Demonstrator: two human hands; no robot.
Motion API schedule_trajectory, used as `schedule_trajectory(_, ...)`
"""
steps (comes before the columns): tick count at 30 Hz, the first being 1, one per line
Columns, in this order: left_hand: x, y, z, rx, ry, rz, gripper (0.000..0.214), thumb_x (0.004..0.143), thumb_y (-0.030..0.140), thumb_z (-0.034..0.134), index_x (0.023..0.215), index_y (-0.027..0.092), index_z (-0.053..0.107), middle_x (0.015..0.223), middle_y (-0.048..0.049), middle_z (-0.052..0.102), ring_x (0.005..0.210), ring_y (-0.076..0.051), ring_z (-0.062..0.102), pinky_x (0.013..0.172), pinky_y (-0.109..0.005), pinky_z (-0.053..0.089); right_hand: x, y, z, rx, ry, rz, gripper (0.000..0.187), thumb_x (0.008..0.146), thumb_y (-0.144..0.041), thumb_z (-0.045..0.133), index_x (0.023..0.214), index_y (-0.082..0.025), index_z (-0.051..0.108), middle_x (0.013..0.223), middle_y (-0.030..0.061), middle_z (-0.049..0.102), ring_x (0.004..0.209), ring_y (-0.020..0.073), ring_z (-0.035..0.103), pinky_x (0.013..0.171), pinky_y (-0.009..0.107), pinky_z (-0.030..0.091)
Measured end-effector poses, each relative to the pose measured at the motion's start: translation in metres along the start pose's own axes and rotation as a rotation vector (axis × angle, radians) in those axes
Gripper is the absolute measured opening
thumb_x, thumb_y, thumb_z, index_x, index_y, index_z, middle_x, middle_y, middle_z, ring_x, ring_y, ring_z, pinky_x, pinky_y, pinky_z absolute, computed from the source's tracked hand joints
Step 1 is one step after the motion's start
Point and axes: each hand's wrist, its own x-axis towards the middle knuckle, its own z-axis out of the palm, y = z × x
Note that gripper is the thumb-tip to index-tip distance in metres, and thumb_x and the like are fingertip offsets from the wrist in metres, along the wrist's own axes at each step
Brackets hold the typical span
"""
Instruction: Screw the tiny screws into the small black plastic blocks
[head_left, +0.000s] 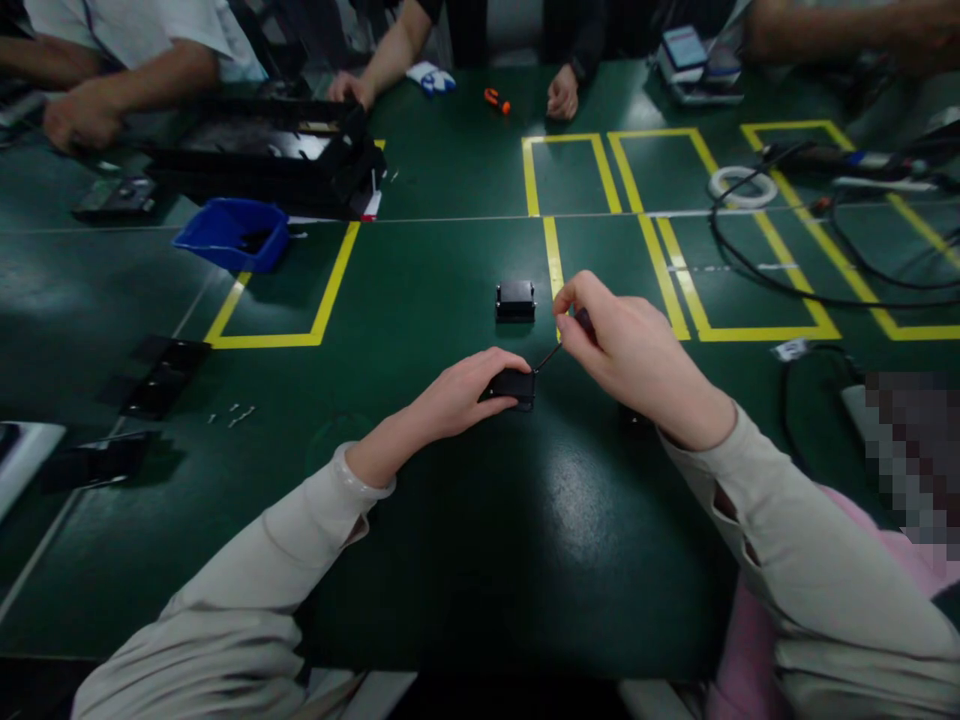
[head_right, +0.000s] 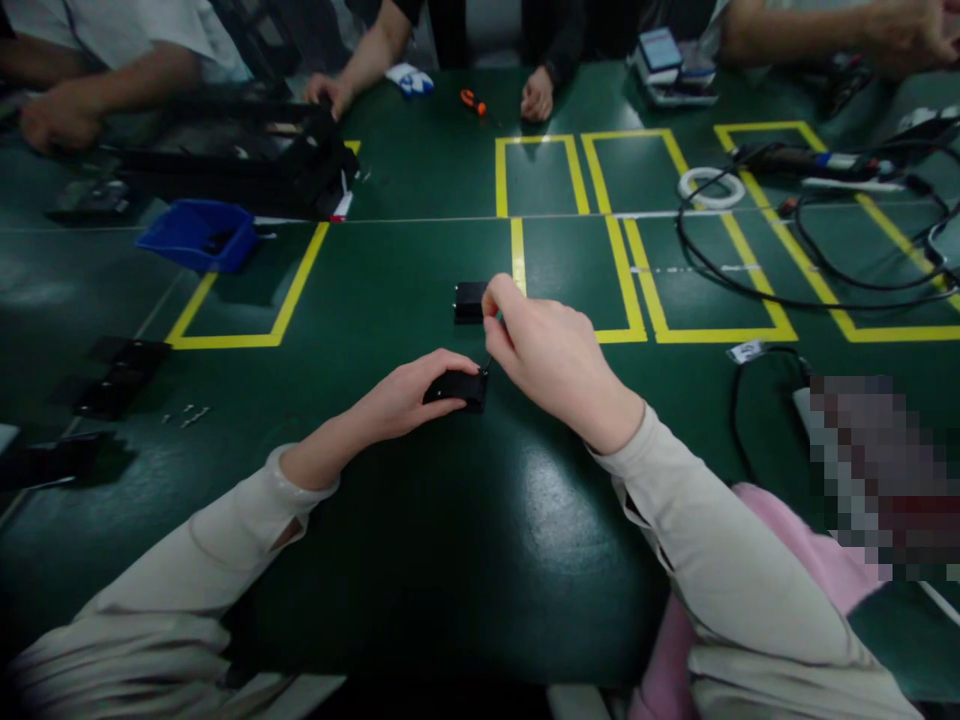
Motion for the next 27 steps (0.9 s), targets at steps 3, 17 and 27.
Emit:
schedule_trajectory(3,0.0,0.0,-0.001,-0.005,-0.003,0.0,0.037,0.095,0.019,0.066,0.13,0.02,0.052,0.129,-0.0071,0.064,0.121,-0.021,0.062,0.106,-0.039,0.049,-0.001,0.001,-0.001,-0.016,-0.004,-0.009,0.019,0.101,-0.032,0.047,0.102,-0.019,0.06,0.071,0.002,0.065,0.062,0.0179,0.059,0.062,0.028,0.03)
schedule_trajectory(17,0.002,-0.001,-0.006,0.074,-0.064,0.009,0.042,0.098,0.025,0.063,0.138,0.021,0.05,0.136,-0.0091,0.062,0.124,-0.023,0.059,0.107,-0.041,0.047,-0.002,-0.002,-0.006,-0.044,-0.058,-0.019,0.018,0.101,-0.029,0.047,0.106,-0.019,0.062,0.071,0.0014,0.066,0.062,0.0171,0.059,0.06,0.027,0.028)
schedule_trajectory(27,0.023,0.036,-0.008,0.386,0.033,-0.129,0.027,0.097,0.039,0.061,0.115,0.019,0.062,0.093,-0.0043,0.067,0.085,-0.021,0.063,0.068,-0.03,0.044,-0.004,-0.006,-0.009,-0.047,-0.074,-0.004,0.022,0.1,-0.028,0.044,0.11,-0.019,0.062,0.076,0.0038,0.071,0.065,0.0185,0.062,0.061,0.028,0.028)
